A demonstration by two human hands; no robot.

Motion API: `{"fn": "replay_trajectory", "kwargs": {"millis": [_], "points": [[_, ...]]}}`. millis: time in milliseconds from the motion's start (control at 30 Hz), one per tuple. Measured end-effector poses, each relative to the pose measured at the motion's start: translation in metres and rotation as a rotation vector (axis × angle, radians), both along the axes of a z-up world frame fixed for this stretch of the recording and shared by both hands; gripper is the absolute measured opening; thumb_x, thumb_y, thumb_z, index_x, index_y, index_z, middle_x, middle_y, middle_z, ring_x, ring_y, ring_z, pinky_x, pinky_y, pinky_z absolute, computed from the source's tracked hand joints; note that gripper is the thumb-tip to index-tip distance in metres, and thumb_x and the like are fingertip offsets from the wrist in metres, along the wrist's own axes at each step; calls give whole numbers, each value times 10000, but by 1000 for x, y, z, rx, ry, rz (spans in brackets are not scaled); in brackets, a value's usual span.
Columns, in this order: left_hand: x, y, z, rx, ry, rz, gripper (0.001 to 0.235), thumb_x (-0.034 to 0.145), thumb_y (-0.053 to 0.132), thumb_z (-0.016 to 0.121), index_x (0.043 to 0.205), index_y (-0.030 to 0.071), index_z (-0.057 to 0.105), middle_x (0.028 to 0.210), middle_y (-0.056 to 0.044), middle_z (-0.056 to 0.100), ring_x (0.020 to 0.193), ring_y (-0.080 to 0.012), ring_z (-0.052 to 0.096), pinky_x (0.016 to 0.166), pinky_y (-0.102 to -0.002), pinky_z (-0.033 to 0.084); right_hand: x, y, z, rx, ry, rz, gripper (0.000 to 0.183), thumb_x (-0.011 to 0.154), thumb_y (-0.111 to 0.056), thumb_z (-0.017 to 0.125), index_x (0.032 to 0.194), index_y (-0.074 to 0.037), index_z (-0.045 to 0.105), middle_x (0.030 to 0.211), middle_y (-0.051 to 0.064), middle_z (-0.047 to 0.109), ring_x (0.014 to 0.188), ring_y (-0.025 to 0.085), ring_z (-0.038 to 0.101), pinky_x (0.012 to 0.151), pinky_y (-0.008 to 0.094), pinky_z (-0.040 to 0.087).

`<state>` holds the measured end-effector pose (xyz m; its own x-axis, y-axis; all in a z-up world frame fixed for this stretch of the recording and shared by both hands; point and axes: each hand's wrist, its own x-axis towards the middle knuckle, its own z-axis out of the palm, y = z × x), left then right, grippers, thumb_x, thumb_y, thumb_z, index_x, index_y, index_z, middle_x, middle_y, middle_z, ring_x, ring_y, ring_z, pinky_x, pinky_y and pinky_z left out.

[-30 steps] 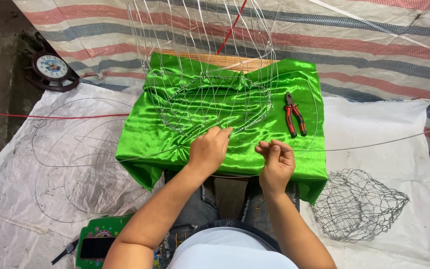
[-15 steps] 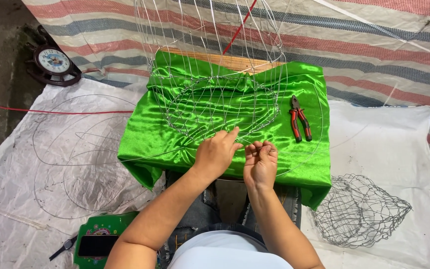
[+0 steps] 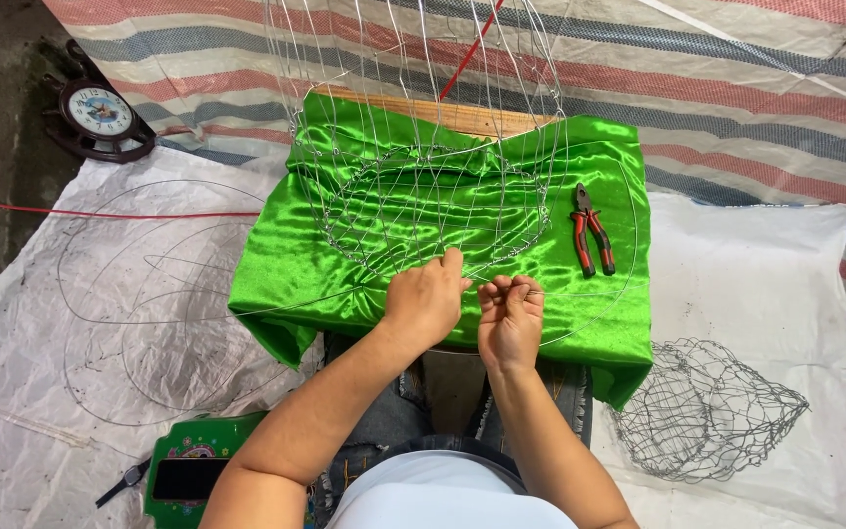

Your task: The person weaves thin metal wire through a wire mesh basket frame using pliers to bend and secure the wire. The person repeatedly threads the wire through the mesh and tightens it to form a basket structure.

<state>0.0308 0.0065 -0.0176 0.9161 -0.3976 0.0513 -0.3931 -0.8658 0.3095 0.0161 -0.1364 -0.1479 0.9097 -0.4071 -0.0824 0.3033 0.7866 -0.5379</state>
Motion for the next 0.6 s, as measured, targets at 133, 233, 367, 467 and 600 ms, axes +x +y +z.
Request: {"fn": "replay_trajectory", "kwargs": {"millis": [133, 233, 367, 467, 600], "points": [[-3, -4, 2, -2, -1, 19, 327, 1046, 335, 475, 1135, 21, 481, 839, -196, 673, 717, -484, 734, 660, -612, 581, -5, -6, 19, -73, 46, 59, 166, 1063, -258, 541, 1135, -118, 596, 1042, 150, 764, 906, 206, 762, 916, 378, 641], [-2, -3, 1, -23, -8, 22, 316, 1046, 329, 476, 1131, 25, 478, 846, -204, 675, 717, -488, 732, 662, -614, 578, -6, -15, 22, -122, 127, 146, 182, 1058, -256, 566, 1141, -106, 628, 1050, 161, 770, 892, 199, 764, 851, 352, 654], [-3, -3, -9, -58, -74, 9, 314, 1036, 349, 474, 1108, 43, 484, 884, -179, 652, 663, -473, 725, 626, -577, 591, -5, -32, 13, -110, 220, 304, 215, 1044, -259, 612, 1135, -79, 684, 968, 156, 780, 793, 186, 766, 739, 339, 671], [-5, -2, -13, -80, -129, 9, 308, 1030, 347, 494, 1110, 50, 497, 942, -173, 640, 656, -458, 727, 615, -562, 598, -7, -38, 9, -112, 235, 340, 217, 1035, -259, 624, 1136, -82, 700, 936, 142, 785, 766, 175, 764, 718, 337, 670], [-2, 0, -21, -45, -143, 0, 314, 1029, 359, 488, 1084, 50, 496, 906, -151, 622, 640, -451, 725, 601, -553, 598, -13, -38, 20, -156, 293, 350, 222, 1036, -259, 628, 1116, -69, 708, 907, 122, 786, 743, 170, 758, 687, 333, 662]]}}
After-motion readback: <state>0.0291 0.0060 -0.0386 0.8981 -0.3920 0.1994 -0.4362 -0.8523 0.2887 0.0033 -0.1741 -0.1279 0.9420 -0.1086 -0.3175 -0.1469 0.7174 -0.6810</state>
